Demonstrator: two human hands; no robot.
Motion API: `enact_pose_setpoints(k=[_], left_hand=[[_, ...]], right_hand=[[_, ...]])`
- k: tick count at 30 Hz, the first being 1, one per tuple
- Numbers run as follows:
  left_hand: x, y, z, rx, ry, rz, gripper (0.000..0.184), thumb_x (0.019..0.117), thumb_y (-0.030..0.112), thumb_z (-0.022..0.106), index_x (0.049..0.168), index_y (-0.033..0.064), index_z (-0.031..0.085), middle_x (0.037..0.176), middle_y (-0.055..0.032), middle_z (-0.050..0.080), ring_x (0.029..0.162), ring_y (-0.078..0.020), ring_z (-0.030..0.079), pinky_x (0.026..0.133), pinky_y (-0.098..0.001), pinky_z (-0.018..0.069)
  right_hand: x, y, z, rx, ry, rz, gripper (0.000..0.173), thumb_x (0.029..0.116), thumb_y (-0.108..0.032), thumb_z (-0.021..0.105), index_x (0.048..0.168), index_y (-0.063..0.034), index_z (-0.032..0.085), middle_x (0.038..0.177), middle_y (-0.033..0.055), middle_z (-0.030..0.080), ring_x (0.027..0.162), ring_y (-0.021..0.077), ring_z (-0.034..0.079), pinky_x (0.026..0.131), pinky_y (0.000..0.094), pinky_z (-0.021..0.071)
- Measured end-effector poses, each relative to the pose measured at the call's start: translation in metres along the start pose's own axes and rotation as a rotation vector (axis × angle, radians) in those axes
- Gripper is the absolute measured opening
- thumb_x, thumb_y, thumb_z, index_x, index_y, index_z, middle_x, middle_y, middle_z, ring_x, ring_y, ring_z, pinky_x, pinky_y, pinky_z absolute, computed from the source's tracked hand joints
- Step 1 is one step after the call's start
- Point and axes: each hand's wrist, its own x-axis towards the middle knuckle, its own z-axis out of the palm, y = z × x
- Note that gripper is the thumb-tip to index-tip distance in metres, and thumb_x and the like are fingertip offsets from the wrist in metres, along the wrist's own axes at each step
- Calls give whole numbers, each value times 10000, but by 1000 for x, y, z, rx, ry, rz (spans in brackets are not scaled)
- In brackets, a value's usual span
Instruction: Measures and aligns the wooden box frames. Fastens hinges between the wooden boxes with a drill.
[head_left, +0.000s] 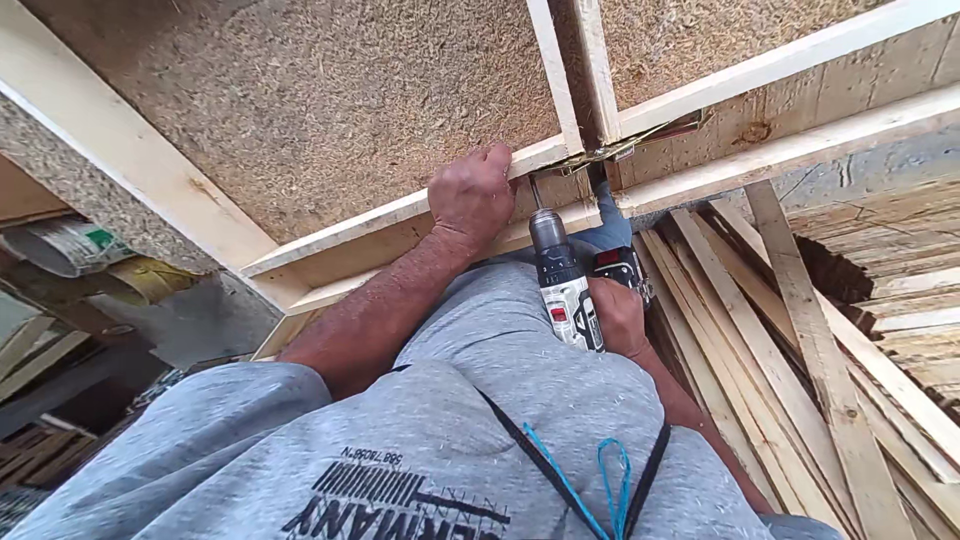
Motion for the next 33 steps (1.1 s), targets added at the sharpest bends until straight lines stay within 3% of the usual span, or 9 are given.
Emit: enact_pose_setpoints(k=[4,9,13,17,19,22,24,28,33], left_hand=[[-2,0,-1,-9,-3,19,287,998,322,599,1061,54,677,895,-200,717,807,-422,723,610,-570,548],[-2,-3,1,-15,-3,38,263,1001,294,594,1037,42,664,871,-194,706,792,-410,720,620,-563,553],[0,-3,0,-11,-7,45,277,997,303,607,1037,35,665,866,-201,704,789,-417,719,607,-564,548],[2,-3,-2,5,-57,35,309,1008,336,578,1030,37,649,838,-212,688,767,-440,711,586,-589,537],[3,-1,-11,-12,-147,-12,402,1015,432,552,1094,54,663,925,-223,708,855,-451,717,654,-623,547],[-1,4,-33,-78,-248,-8,593,1010,579,514,1346,106,636,1161,-223,722,1046,-452,706,840,-661,543],[2,14,-38,-90,-168,20,521,1025,473,571,1399,113,619,1191,-233,717,1030,-475,707,835,-684,545],[-1,24,-29,-43,6,112,355,990,237,644,1235,-16,686,1058,-279,728,927,-484,727,777,-663,571],[36,37,-65,177,-484,37,423,976,379,625,1296,107,670,1103,-215,740,1043,-432,712,873,-645,551]], right_hand=[[5,0,-1,-5,-5,-3,293,1034,-192,518,1095,-13,741,796,140,739,714,260,731,632,388,591],[7,1,-3,-21,-16,-13,258,1030,-207,506,932,-55,690,766,120,715,703,255,722,597,390,579],[9,3,-4,-1,-18,-14,332,1051,-220,493,1159,-11,726,807,141,742,712,264,732,630,395,591],[12,6,-17,84,-61,31,306,1024,-224,551,1159,-15,729,935,145,775,830,265,765,722,429,622],[14,6,-40,173,-120,66,298,981,-215,610,1172,-16,723,1006,146,777,889,274,769,770,483,623],[-2,2,-96,280,-165,110,348,893,-238,708,1179,-39,700,953,137,763,844,291,753,731,561,597],[-23,2,-134,315,-135,136,420,835,-271,763,1195,-65,697,944,113,759,855,258,744,759,542,593],[-68,7,-184,241,-14,214,418,839,-348,752,1181,-114,702,945,42,761,868,149,737,772,439,607],[-76,51,-227,212,134,313,443,828,-381,761,1204,-153,711,994,-18,769,924,72,729,825,375,621]])
